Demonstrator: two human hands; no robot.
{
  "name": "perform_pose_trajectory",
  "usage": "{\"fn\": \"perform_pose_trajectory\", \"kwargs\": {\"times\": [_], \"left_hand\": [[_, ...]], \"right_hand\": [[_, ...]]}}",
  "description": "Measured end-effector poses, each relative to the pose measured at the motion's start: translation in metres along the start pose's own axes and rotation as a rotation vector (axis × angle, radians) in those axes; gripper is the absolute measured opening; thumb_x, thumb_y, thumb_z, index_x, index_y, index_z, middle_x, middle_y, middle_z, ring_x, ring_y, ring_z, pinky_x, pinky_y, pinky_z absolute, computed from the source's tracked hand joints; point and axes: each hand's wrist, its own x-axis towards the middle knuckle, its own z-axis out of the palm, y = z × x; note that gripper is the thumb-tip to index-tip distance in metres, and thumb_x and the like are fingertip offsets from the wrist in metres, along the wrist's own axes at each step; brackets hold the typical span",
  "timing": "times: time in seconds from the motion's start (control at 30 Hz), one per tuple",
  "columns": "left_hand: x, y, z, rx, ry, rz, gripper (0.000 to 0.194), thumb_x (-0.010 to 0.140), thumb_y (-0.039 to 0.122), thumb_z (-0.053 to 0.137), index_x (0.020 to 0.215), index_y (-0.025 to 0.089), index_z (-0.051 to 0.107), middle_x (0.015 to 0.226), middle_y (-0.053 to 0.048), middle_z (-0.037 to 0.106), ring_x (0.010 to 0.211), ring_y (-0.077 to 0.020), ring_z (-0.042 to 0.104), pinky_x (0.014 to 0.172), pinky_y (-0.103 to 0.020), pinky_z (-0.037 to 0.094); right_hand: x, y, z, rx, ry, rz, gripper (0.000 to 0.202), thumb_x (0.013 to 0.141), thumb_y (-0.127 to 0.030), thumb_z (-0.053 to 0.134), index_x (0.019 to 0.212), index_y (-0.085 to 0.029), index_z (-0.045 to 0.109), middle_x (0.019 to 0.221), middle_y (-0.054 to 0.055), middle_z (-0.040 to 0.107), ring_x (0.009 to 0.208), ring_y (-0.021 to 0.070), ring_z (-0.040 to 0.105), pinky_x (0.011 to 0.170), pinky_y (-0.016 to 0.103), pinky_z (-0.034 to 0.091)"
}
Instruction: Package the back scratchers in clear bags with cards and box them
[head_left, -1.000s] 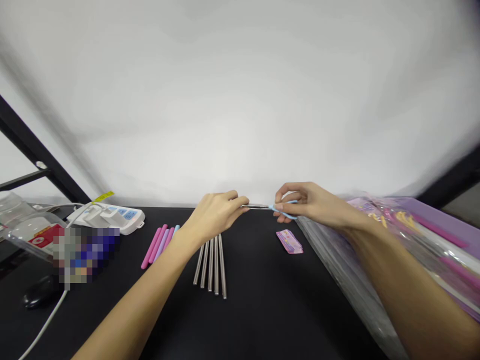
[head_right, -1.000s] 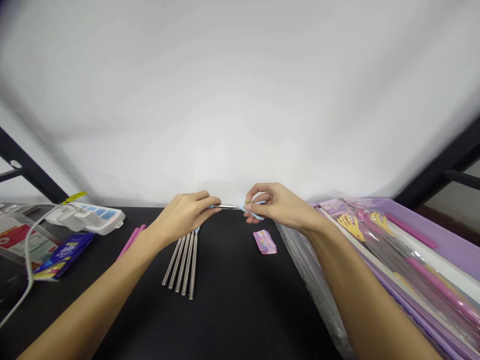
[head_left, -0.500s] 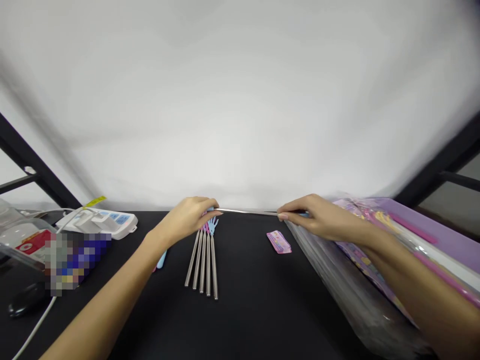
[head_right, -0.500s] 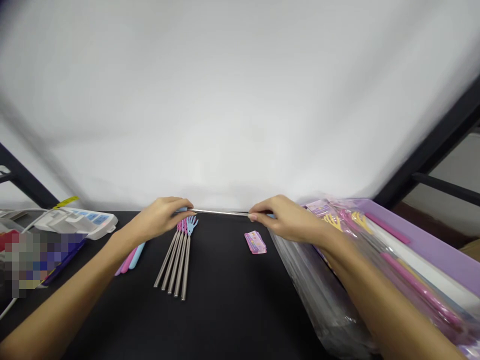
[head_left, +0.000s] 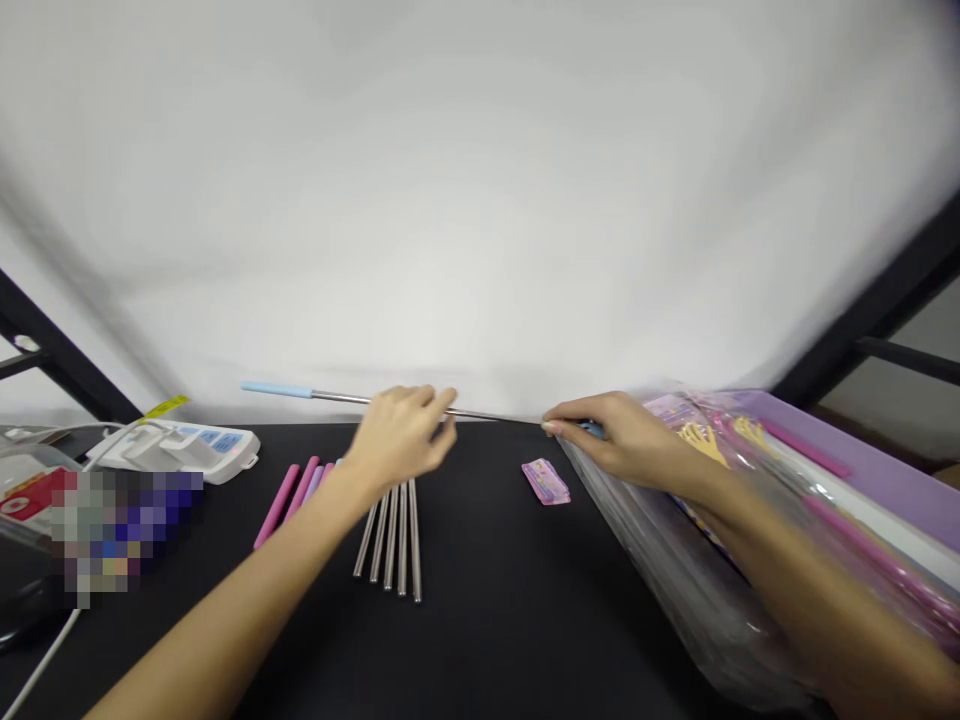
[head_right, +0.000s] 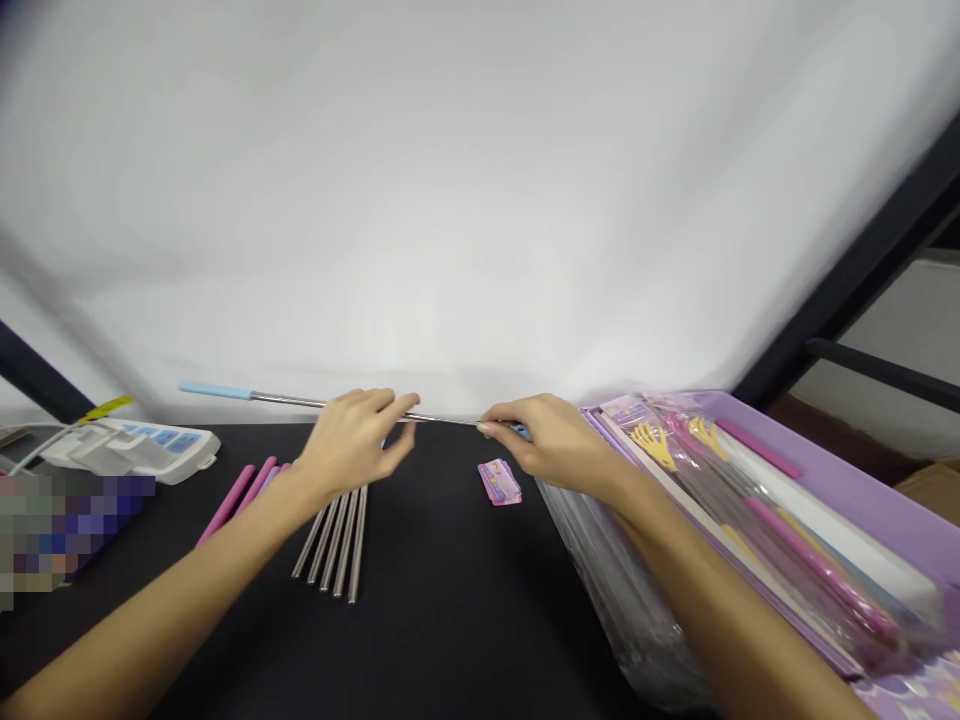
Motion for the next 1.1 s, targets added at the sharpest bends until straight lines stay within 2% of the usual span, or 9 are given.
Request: {"fn": "perform_pose_trajectory", "kwargs": {"times": [0.1, 0.27, 0.33, 0.5, 0.63, 0.77, 0.9, 1.0, 1.1], "left_hand": [[0.005, 0.013, 0.004, -0.013, 0.017, 0.04, 0.022, 0.09, 0.025, 0.044, 0.099, 0.019, 0.064, 0.074, -0.004, 0.065, 0.07, -0.0203, 0.063, 0.06, -0.032, 0.039], [0.004, -0.024, 0.008, 0.055, -0.006, -0.105, 0.022, 0.087, 0.031, 0.049, 0.093, 0.017, 0.065, 0.075, -0.005, 0.067, 0.068, -0.0228, 0.062, 0.057, -0.033, 0.037], [0.006, -0.025, 0.008, 0.054, 0.006, -0.089, 0.022, 0.088, 0.03, 0.048, 0.094, 0.017, 0.065, 0.077, -0.006, 0.067, 0.075, -0.0242, 0.061, 0.065, -0.035, 0.04], [0.013, 0.013, 0.01, -0.039, 0.03, 0.088, 0.022, 0.09, 0.024, 0.045, 0.102, 0.017, 0.062, 0.08, -0.007, 0.062, 0.082, -0.0241, 0.056, 0.077, -0.037, 0.041], [0.018, 0.018, 0.016, -0.06, -0.006, 0.077, 0.018, 0.089, 0.019, 0.044, 0.092, 0.016, 0.062, 0.075, -0.007, 0.059, 0.079, -0.0241, 0.053, 0.075, -0.037, 0.042], [0.022, 0.027, 0.013, -0.114, 0.01, -0.004, 0.027, 0.086, 0.018, 0.047, 0.11, 0.015, 0.059, 0.08, -0.008, 0.059, 0.085, -0.0259, 0.052, 0.081, -0.039, 0.044], [0.022, 0.046, 0.004, -0.181, -0.017, 0.098, 0.04, 0.084, 0.014, 0.046, 0.123, 0.014, 0.053, 0.089, -0.009, 0.061, 0.092, -0.0261, 0.052, 0.085, -0.038, 0.043], [0.016, 0.032, 0.003, -0.127, -0.027, 0.132, 0.042, 0.086, 0.016, 0.045, 0.127, 0.014, 0.051, 0.094, -0.01, 0.063, 0.093, -0.0262, 0.054, 0.085, -0.039, 0.041], [0.008, 0.003, 0.009, 0.056, -0.003, -0.087, 0.027, 0.088, 0.021, 0.045, 0.109, 0.014, 0.06, 0.086, -0.012, 0.064, 0.086, -0.0287, 0.058, 0.082, -0.044, 0.039]], "right_hand": [[0.001, 0.0, 0.005, 0.006, -0.011, -0.003, 0.034, 0.091, -0.047, 0.05, 0.089, -0.023, 0.073, 0.081, 0.003, 0.072, 0.073, 0.0196, 0.062, 0.066, 0.029, 0.042], [-0.013, 0.011, -0.002, -0.11, 0.023, 0.082, 0.038, 0.08, -0.06, 0.061, 0.086, -0.023, 0.068, 0.059, -0.003, 0.055, 0.052, 0.0129, 0.045, 0.052, 0.026, 0.033], [-0.013, 0.011, 0.0, -0.161, 0.071, 0.095, 0.04, 0.077, -0.061, 0.063, 0.09, -0.024, 0.068, 0.058, -0.004, 0.053, 0.05, 0.0123, 0.044, 0.052, 0.026, 0.031], [-0.003, 0.007, 0.011, -0.197, 0.13, 0.106, 0.032, 0.077, -0.057, 0.065, 0.086, -0.026, 0.064, 0.059, -0.005, 0.056, 0.05, 0.0119, 0.047, 0.052, 0.025, 0.031], [-0.001, 0.013, 0.01, -0.219, 0.122, 0.13, 0.034, 0.074, -0.057, 0.066, 0.083, -0.026, 0.06, 0.061, -0.005, 0.059, 0.051, 0.0125, 0.049, 0.052, 0.024, 0.031], [0.003, 0.014, 0.014, -0.305, 0.127, 0.196, 0.034, 0.072, -0.058, 0.066, 0.08, -0.027, 0.058, 0.053, -0.006, 0.055, 0.05, 0.0142, 0.048, 0.051, 0.025, 0.028], [0.005, 0.013, 0.019, -0.296, 0.099, 0.187, 0.034, 0.074, -0.057, 0.064, 0.071, -0.025, 0.055, 0.051, -0.006, 0.051, 0.048, 0.013, 0.044, 0.05, 0.025, 0.027], [-0.002, 0.022, 0.011, -0.313, 0.089, 0.184, 0.036, 0.074, -0.057, 0.064, 0.066, -0.024, 0.052, 0.05, -0.005, 0.049, 0.047, 0.0131, 0.041, 0.05, 0.026, 0.026], [-0.007, 0.03, -0.001, -0.341, 0.108, 0.257, 0.037, 0.073, -0.057, 0.064, 0.063, -0.024, 0.05, 0.051, -0.004, 0.05, 0.048, 0.014, 0.042, 0.05, 0.026, 0.026]]}}
